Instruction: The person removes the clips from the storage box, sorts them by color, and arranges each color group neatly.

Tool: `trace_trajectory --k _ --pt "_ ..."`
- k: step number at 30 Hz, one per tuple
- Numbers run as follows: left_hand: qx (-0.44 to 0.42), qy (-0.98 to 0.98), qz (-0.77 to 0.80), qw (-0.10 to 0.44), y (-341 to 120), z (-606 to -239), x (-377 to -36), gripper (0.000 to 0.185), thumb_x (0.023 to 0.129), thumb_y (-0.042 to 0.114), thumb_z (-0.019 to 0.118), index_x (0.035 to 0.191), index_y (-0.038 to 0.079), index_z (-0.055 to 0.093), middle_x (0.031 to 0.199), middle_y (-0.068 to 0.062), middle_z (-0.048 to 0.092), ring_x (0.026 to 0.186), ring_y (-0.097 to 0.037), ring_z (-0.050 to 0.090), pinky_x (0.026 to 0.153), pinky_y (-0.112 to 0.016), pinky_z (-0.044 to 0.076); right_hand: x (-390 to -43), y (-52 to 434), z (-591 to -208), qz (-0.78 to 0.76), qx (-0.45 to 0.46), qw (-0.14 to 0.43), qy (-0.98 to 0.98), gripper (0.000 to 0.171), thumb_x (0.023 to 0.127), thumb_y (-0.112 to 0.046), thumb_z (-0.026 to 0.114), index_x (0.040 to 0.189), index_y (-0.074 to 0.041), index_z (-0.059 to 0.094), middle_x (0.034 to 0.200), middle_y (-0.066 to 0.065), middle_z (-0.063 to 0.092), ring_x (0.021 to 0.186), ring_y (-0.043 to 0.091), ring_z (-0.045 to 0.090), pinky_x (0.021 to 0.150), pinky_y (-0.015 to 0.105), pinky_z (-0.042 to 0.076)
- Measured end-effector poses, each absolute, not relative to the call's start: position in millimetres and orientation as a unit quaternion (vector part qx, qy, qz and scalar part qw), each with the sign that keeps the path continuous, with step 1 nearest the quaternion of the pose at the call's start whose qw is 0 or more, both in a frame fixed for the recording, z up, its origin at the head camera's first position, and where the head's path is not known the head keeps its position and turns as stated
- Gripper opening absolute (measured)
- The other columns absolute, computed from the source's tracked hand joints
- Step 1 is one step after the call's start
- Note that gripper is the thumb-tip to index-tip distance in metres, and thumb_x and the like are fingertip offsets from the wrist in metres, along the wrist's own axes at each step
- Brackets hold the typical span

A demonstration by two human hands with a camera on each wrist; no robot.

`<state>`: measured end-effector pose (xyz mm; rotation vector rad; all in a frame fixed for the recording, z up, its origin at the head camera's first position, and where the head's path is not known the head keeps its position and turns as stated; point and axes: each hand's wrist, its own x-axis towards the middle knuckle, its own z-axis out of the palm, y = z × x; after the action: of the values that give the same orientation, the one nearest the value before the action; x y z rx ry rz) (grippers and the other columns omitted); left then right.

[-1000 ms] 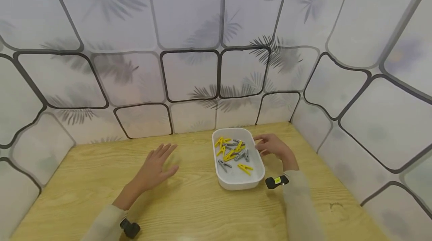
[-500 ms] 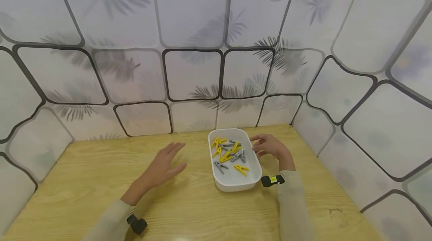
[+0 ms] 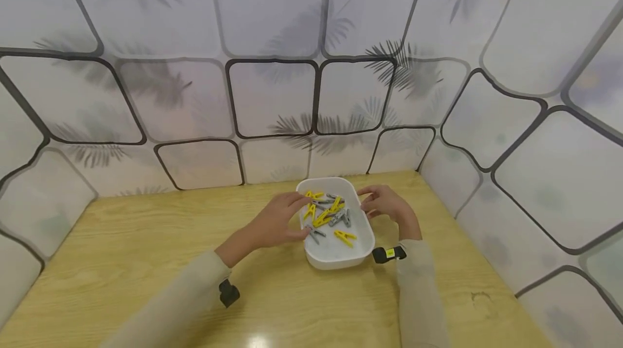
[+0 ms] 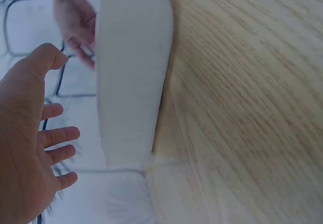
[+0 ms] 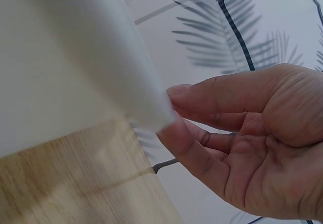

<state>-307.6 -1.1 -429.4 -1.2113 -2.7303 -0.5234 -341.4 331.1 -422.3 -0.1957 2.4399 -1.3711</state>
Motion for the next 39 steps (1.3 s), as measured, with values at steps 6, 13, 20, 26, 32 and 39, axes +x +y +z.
trace_trajectory --k 6,13,20,26,32,39 --pt "-0.438 -0.896 -0.066 0.032 32 -425 -313 0.072 0.095 0.053 0.064 0.155 0.019 0.042 0.152 -0.006 0.05 0.144 -0.028 0.043 0.119 -0.055 0.032 -343 332 -423 -0.487 -0.063 0.167 0.855 0.052 0.097 -0.002 0.063 0.145 0.01 0.046 0.104 0.016 0.069 0.086 0.015 0.068 0.08 0.039 0.061" --pt "-0.486 -0.872 0.031 0.052 61 -416 -312 0.067 0.095 0.053 0.06 0.152 0.021 0.048 0.147 -0.004 0.054 0.141 -0.024 0.048 0.114 -0.05 0.04 -342 331 -424 -0.485 -0.07 0.163 0.856 0.051 0.097 -0.002 0.062 0.143 0.01 0.047 0.102 0.015 0.069 0.085 0.015 0.068 0.081 0.041 0.061" --pt "-0.513 -0.855 0.062 0.052 83 -407 -315 0.062 0.09 0.05 0.07 0.145 0.025 0.056 0.137 0.002 0.059 0.13 -0.019 0.052 0.108 -0.041 0.044 -340 330 -424 -0.475 -0.061 0.16 0.863 0.05 0.097 -0.004 0.063 0.144 0.008 0.048 0.101 0.014 0.068 0.085 0.016 0.068 0.081 0.042 0.061" --pt "-0.501 -0.865 -0.008 -0.009 97 -406 -321 0.056 0.084 0.041 0.083 0.135 0.028 0.065 0.131 0.003 0.062 0.123 -0.018 0.053 0.102 -0.04 0.045 -338 331 -422 -0.47 -0.06 0.156 0.867 0.052 0.097 -0.005 0.062 0.145 0.008 0.047 0.102 0.013 0.068 0.085 0.016 0.068 0.08 0.041 0.061" --pt "-0.489 -0.872 -0.015 -0.024 105 -413 -323 0.054 0.083 0.041 0.083 0.132 0.027 0.064 0.131 0.003 0.06 0.124 -0.018 0.05 0.107 -0.043 0.043 -339 331 -423 -0.472 -0.065 0.156 0.865 0.052 0.098 -0.005 0.062 0.146 0.008 0.046 0.104 0.014 0.068 0.085 0.016 0.069 0.082 0.044 0.061" --pt "-0.488 -0.87 0.061 0.008 103 -424 -323 0.047 0.086 0.046 0.079 0.125 0.028 0.061 0.125 0.006 0.054 0.122 -0.015 0.047 0.109 -0.042 0.041 -339 331 -424 -0.476 -0.064 0.155 0.863 0.051 0.098 -0.004 0.062 0.144 0.009 0.046 0.104 0.016 0.069 0.084 0.016 0.069 0.081 0.042 0.061"
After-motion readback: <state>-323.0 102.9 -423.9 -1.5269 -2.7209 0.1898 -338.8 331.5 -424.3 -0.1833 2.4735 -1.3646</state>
